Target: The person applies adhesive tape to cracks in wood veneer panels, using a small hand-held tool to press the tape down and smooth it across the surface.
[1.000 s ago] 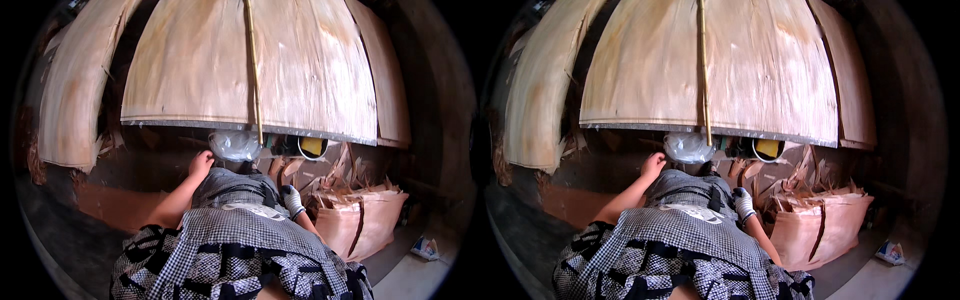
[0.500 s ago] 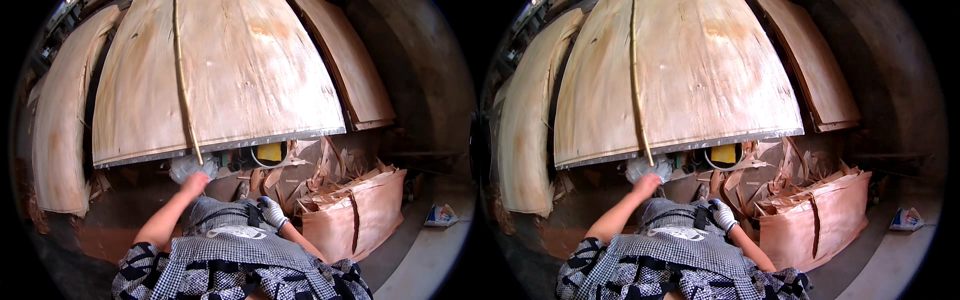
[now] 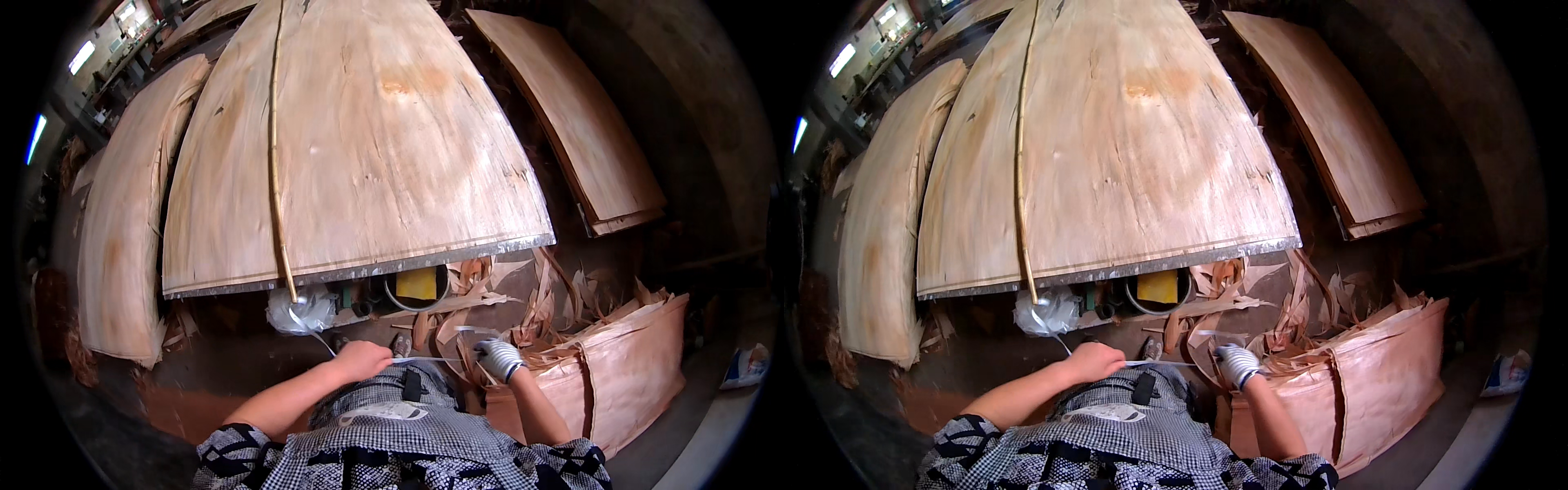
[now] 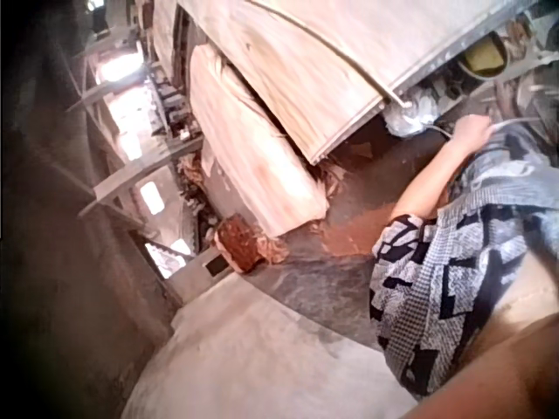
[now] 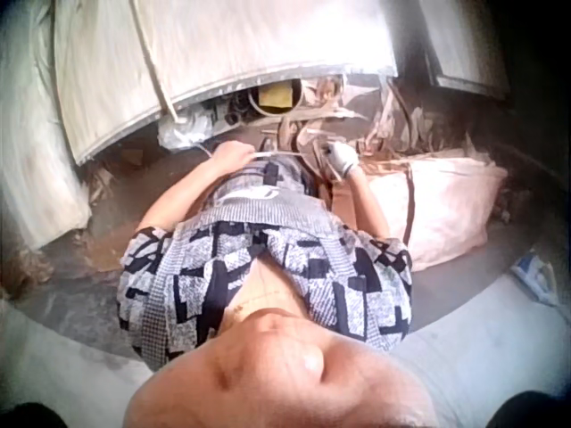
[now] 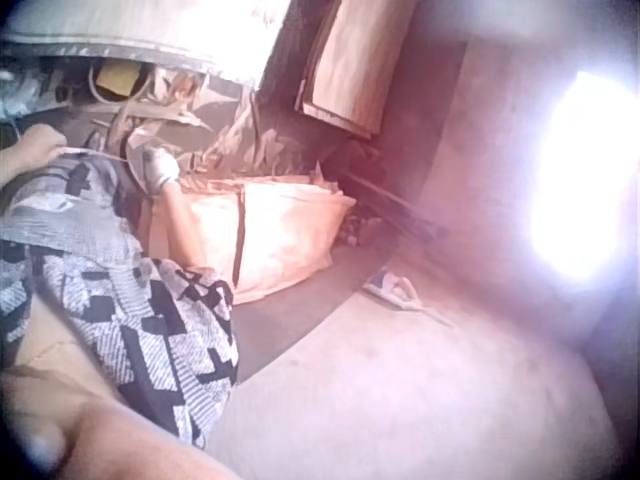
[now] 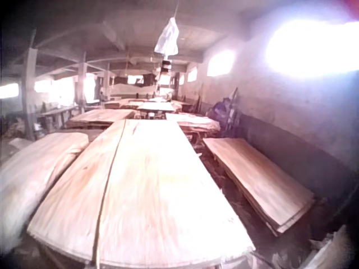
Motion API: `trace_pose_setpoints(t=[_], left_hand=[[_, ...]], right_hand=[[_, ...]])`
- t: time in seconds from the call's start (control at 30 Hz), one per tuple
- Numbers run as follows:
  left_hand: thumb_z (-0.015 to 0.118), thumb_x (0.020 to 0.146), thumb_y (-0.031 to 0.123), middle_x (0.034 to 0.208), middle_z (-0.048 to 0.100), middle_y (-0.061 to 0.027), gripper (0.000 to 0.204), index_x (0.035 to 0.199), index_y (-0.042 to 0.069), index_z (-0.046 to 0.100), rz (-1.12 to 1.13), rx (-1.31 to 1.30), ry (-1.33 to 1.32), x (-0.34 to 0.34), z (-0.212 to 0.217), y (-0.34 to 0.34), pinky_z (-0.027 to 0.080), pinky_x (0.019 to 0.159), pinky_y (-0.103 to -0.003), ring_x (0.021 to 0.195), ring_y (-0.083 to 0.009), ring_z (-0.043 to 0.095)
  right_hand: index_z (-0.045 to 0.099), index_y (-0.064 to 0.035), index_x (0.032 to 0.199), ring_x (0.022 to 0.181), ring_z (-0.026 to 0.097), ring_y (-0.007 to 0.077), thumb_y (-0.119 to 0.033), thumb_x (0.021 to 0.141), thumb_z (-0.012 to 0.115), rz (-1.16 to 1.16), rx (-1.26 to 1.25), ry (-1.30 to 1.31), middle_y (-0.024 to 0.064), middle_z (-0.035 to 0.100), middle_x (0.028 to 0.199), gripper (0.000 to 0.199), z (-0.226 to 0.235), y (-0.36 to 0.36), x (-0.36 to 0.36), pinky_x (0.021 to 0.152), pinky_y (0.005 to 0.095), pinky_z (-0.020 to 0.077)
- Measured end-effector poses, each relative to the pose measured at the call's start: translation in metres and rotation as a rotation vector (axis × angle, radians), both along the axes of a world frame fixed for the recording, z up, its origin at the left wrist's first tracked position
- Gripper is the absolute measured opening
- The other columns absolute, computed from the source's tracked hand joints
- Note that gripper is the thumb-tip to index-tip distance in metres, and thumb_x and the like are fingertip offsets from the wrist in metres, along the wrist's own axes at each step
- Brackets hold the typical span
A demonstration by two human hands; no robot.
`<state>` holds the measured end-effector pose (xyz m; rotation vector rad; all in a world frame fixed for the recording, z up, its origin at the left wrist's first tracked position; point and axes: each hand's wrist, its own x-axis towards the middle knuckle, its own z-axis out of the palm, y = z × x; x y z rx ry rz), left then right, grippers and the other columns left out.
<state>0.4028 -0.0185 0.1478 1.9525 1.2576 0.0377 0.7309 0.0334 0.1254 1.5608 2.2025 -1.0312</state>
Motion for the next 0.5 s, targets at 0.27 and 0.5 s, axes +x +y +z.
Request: trace_pose_setpoints(t=[0.27, 0.5], left_hand=[[0.054, 0.077, 0.03, 0.066, 0.061, -0.0126, 0.021, 0.071, 0.01, 0.061, 0.233, 0.19, 0.054, 0.016, 0.012, 0.027, 0.047, 0.056, -0.044, 0.062, -0.032, 0.06], [0.051, 0.082, 0.04, 0.095, 0.06, -0.0185, 0.038, 0.099, 0.007, 0.061, 0.242, -0.12, 0.077, 0.004, -0.022, 0.042, 0.046, 0.076, -0.042, 0.088, -0.0344, 0.058]], right_hand=[[0.057, -0.0052, 0.107, 0.085, 0.06, 0.0298, -0.006, 0.076, 0.057, 0.017, -0.21, 0.533, 0.0182, 0.062, 0.092, 0.031, 0.003, -0.005, -0.101, 0.076, 0.0351, 0.0466], [0.064, -0.0026, 0.084, 0.059, 0.062, 0.0191, -0.01, 0.075, 0.062, -0.784, -0.141, 0.586, 0.0072, 0.065, 0.07, 0.011, -0.056, 0.015, -0.059, 0.052, 0.0308, 0.049]])
